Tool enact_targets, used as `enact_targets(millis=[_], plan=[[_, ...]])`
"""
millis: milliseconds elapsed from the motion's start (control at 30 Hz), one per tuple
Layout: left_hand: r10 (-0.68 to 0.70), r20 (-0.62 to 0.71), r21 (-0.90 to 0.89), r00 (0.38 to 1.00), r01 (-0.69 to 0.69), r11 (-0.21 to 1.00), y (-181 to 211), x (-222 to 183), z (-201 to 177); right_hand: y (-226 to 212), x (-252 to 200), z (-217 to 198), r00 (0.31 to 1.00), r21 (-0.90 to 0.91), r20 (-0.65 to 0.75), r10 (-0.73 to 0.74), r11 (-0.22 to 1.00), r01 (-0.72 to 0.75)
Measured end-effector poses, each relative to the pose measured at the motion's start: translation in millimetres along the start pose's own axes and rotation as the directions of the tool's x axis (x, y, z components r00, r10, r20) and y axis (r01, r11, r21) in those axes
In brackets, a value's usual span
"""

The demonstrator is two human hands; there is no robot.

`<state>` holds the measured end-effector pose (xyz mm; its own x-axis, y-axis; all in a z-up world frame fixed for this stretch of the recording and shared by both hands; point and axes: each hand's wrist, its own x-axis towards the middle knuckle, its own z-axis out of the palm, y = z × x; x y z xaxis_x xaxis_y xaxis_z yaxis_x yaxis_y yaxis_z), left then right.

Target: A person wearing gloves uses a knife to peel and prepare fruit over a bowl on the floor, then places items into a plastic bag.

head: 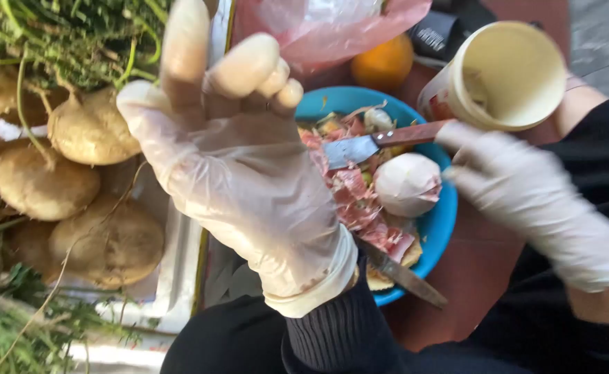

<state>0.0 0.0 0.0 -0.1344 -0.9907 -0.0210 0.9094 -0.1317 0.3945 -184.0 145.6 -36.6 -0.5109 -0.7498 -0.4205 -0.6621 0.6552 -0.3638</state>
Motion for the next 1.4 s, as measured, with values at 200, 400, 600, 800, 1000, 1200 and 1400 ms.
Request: enact_targets(millis=[200, 400, 600, 800, 1000, 1200, 1400], plan=[[0.068, 0.002, -0.023, 0.998, -0.068, 0.997, 6.5, -19.6, 13.6, 43.2, -40.2, 160.6, 0.870, -0.368, 0.492, -0.037, 0.896, 0.246], [0.111, 0.016, 0.123, 0.994, -0.113, 0.986, 25.1, -44.4, 31.6, 66.0, -43.9, 194.0, 0.892, -0.300, 0.322, -0.317, 0.860, 0.414], [0.174, 0.037, 0.300, 0.984, -0.177, 0.937, 47.8, -62.7, 33.6, 78.3, -39.5, 217.6, 0.946, -0.252, 0.203, -0.254, 0.920, 0.301], [0.113, -0.166, 0.677, 0.980, 0.030, 0.735, 51.9, -45.4, -35.6, 62.5, -46.2, 184.8, 0.898, -0.235, 0.421, -0.127, 0.941, 0.244], [0.032, -0.408, 0.857, 0.913, 0.370, 0.360, 20.3, -46.8, -105.9, 79.3, -39.5, 182.3, 0.928, -0.024, 0.372, 0.028, 0.999, -0.021], [0.033, -0.386, 0.868, 0.922, 0.351, 0.352, 10.7, -35.5, -134.2, 74.7, -27.2, 145.5, 0.946, 0.566, 0.271, 0.179, 0.765, -0.307], [0.038, -0.354, 0.854, 0.935, 0.306, 0.420, 5.9, -33.8, -135.2, 47.3, -49.9, 150.6, 0.897, 0.203, 0.432, 0.091, 0.960, -0.195]])
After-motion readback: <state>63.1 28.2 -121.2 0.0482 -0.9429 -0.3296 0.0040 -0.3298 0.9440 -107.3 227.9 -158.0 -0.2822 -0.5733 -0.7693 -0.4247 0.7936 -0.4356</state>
